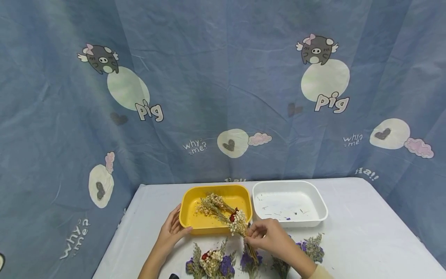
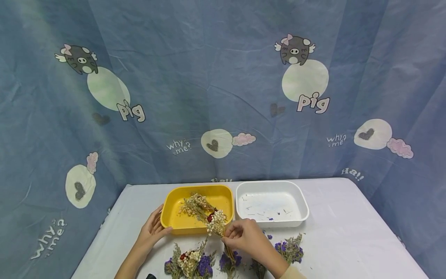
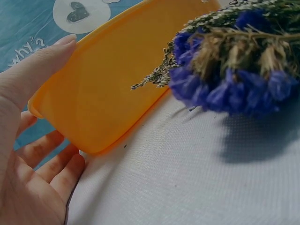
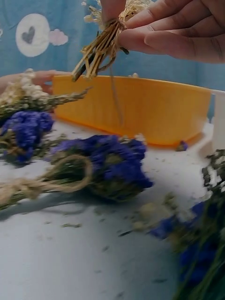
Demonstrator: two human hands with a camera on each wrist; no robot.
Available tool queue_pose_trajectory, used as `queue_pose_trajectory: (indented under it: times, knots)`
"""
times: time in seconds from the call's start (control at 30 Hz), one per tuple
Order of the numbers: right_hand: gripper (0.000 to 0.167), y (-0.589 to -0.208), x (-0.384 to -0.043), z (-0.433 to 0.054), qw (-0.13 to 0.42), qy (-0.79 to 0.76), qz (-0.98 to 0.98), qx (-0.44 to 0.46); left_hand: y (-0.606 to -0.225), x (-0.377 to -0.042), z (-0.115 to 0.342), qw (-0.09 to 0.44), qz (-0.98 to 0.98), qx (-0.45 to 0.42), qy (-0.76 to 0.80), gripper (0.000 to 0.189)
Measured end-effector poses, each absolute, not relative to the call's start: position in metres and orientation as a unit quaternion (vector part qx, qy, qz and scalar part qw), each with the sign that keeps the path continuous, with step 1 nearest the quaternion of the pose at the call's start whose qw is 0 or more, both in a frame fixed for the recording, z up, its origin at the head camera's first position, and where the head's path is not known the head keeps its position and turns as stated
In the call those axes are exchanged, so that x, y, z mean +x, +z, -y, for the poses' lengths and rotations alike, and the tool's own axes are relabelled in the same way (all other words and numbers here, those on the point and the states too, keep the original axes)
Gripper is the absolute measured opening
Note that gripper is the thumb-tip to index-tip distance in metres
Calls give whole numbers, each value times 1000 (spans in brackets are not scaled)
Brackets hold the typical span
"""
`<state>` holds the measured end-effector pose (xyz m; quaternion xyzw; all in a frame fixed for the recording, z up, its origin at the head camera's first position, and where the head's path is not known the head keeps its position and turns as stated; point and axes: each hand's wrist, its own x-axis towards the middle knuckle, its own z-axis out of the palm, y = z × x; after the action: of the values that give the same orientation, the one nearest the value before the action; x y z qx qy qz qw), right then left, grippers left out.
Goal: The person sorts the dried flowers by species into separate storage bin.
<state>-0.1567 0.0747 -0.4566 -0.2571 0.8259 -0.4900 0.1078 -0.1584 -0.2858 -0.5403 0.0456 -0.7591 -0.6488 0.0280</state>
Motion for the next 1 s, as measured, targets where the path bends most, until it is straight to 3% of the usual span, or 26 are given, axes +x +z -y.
queue_pose_trajectory:
  times: [0.53, 1.0]
  knots:
    - [9, -444, -204, -71, 35, -393, -876, -279, -540, -158, 286, 25, 755, 44, -653, 91]
    - [12, -431, -237, -54, 12, -312, -904, -291, -539, -158, 285, 23, 757, 52, -651, 91]
